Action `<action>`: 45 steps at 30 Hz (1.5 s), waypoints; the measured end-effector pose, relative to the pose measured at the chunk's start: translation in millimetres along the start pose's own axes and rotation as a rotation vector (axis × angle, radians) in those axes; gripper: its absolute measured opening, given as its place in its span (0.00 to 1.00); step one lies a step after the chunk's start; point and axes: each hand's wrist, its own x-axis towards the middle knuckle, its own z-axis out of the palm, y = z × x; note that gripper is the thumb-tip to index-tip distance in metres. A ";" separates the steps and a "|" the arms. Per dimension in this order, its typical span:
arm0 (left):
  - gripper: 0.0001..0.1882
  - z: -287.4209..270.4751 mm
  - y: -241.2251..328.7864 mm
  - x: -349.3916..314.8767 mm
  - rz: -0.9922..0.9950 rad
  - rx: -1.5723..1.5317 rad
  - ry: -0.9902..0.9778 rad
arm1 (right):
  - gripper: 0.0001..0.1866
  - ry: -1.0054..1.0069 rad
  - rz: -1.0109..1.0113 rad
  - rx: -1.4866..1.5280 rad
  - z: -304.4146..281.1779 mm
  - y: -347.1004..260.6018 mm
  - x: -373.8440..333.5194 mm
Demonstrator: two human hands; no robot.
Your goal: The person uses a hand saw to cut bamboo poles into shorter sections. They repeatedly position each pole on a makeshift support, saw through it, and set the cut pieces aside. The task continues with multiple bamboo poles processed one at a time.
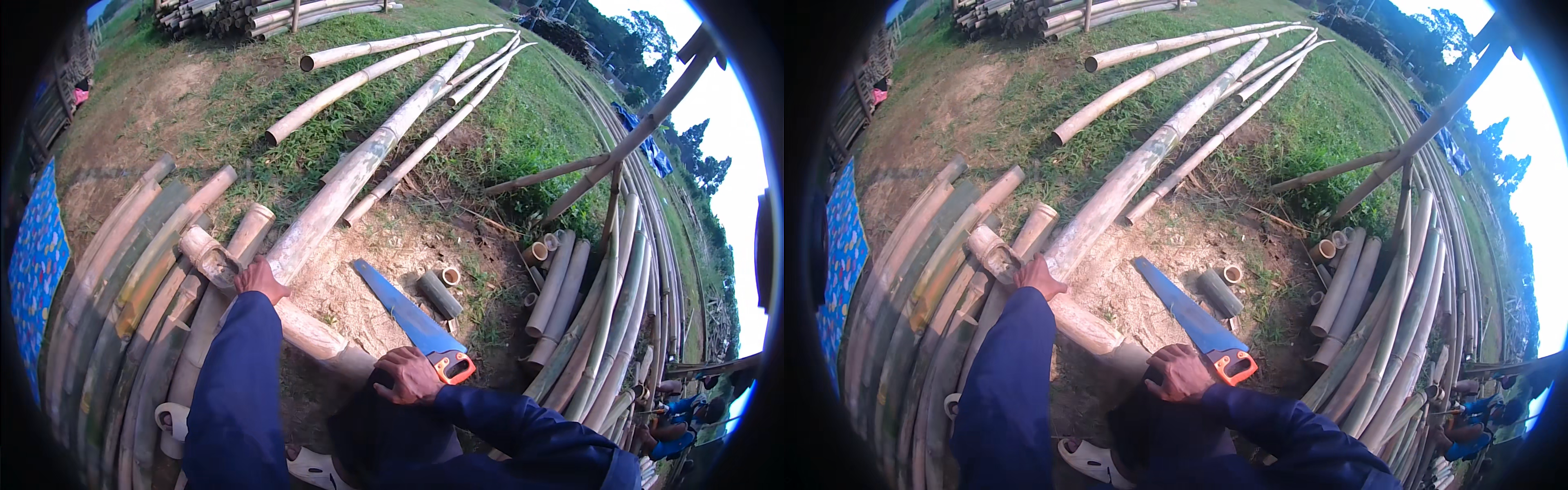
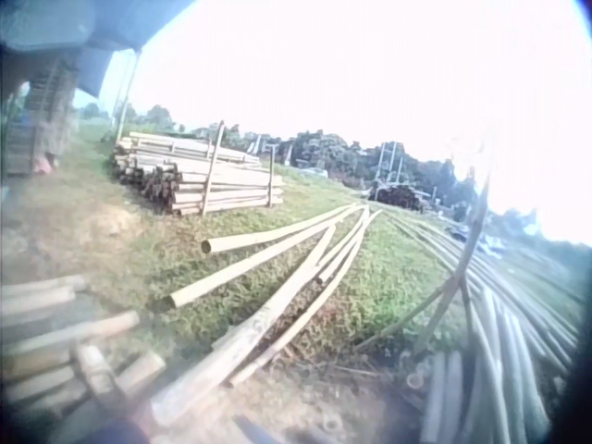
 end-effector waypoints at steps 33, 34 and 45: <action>0.53 -11.8 -546.0 -509.5 -0.194 0.354 0.309 | 0.25 0.035 0.025 -0.183 4.8 -19.0 -21.1; 0.53 -14.0 -548.0 -506.9 -0.179 0.351 0.322 | 0.26 0.029 0.037 -0.185 3.7 -21.6 -18.4; 0.63 -106.8 -356.5 -395.3 -0.301 0.200 0.141 | 0.27 0.102 0.018 -0.098 8.0 -16.6 -17.0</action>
